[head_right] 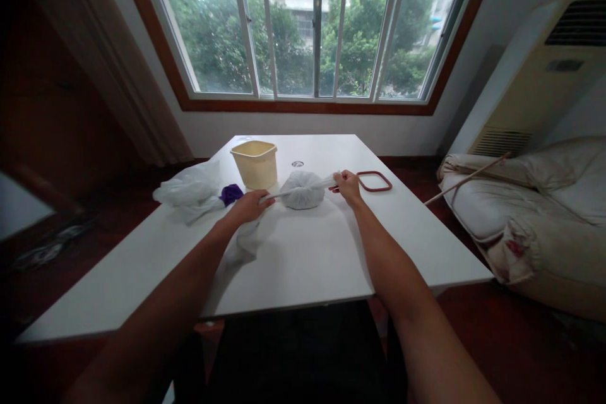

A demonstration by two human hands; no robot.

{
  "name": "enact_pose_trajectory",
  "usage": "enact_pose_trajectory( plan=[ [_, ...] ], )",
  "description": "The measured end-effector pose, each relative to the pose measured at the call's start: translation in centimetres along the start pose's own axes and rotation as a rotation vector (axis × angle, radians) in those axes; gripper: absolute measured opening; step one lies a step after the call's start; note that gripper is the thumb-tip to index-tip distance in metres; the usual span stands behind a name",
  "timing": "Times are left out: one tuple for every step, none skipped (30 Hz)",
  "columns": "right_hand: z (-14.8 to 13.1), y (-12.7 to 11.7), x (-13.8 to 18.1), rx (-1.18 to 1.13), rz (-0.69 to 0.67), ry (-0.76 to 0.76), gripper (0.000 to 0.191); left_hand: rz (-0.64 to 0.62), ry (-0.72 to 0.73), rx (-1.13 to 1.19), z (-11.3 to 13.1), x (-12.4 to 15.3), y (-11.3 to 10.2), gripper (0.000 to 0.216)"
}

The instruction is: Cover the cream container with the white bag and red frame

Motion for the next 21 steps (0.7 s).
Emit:
enact_pose_trajectory(
  plan=[
    [-0.1, -0.2, 0.0, 0.001, 0.021, 0.006, 0.037, 0.001, 0.000, -0.050, -0.2, 0.1, -0.2, 0.038],
    [-0.3, -0.5, 0.0, -0.003, 0.046, 0.011, 0.038, 0.010, -0.008, -0.101, -0.3, 0.1, -0.5, 0.036],
    [-0.5, -0.7, 0.1, -0.011, 0.072, 0.016, 0.039, 0.024, -0.029, -0.139, -0.5, 0.2, -0.8, 0.035],
    [-0.7, -0.8, 0.2, -0.023, 0.091, 0.019, 0.042, 0.038, -0.064, -0.155, -0.6, 0.2, -1.1, 0.034],
    [-0.9, -0.7, 0.4, -0.032, 0.094, 0.017, 0.044, 0.052, -0.109, -0.139, -0.8, 0.2, -1.4, 0.034],
    [-1.2, -0.5, 0.7, -0.030, 0.075, 0.009, 0.047, 0.068, -0.156, -0.082, -0.9, 0.2, -1.6, 0.032],
    [-1.5, -0.1, 1.0, -0.010, 0.035, -0.005, 0.049, 0.088, -0.196, 0.029, -0.9, 0.2, -1.6, 0.029],
    [-1.8, 0.5, 1.5, 0.032, -0.019, -0.023, 0.052, 0.110, -0.226, 0.174, -0.9, 0.1, -1.4, 0.025],
    [-2.1, 1.2, 2.0, 0.095, -0.077, -0.049, 0.053, 0.131, -0.245, 0.325, -0.7, 0.0, -1.1, 0.022],
    [-2.3, 1.9, 2.5, 0.174, -0.130, -0.084, 0.054, 0.151, -0.256, 0.457, -0.5, -0.1, -0.7, 0.020],
    [-2.6, 2.7, 3.0, 0.263, -0.165, -0.132, 0.054, 0.166, -0.262, 0.551, -0.1, -0.2, -0.3, 0.022],
    [-2.8, 3.3, 3.6, 0.351, -0.181, -0.191, 0.053, 0.173, -0.269, 0.626, 0.3, -0.3, 0.3, 0.025],
    [-3.1, 3.9, 4.0, 0.430, -0.185, -0.258, 0.051, 0.177, -0.276, 0.701, 0.7, -0.4, 0.8, 0.028],
    [-3.3, 4.4, 4.5, 0.496, -0.185, -0.325, 0.048, 0.183, -0.284, 0.801, 1.2, -0.5, 1.3, 0.030],
    [-3.6, 4.8, 4.9, 0.543, -0.190, -0.385, 0.045, 0.196, -0.293, 0.954, 1.6, -0.5, 1.8, 0.031],
    [-3.8, 5.2, 5.3, 0.572, -0.212, -0.435, 0.044, 0.214, -0.295, 1.109, 2.2, -0.6, 2.1, 0.031],
    [-4.0, 5.6, 5.7, 0.585, -0.245, -0.473, 0.045, 0.233, -0.295, 1.251, 2.7, -0.7, 2.4, 0.033],
    [-4.1, 5.9, 6.1, 0.590, -0.285, -0.502, 0.048, 0.256, -0.292, 1.357, 3.2, -0.8, 2.5, 0.036],
    [-4.2, 6.3, 6.4, 0.592, -0.327, -0.528, 0.051, 0.278, -0.288, 1.414, 3.8, -0.8, 2.5, 0.037],
    [-4.3, 6.6, 6.7, 0.597, -0.367, -0.554, 0.056, 0.290, -0.281, 1.449, 4.3, -0.8, 2.4, 0.038],
    [-4.3, 7.0, 7.0, 0.607, -0.400, -0.580, 0.060, 0.290, -0.270, 1.477, 4.9, -0.7, 2.4, 0.039]
  ],
)
Point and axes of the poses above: each hand's wrist, its own x-axis away from the middle knuckle, its own y-axis out of the palm, z = x × y, the point moved 4 cm from there along -x, towards the middle knuckle, and after that the axes turned 4 degrees about y, right-handed, at the moved point
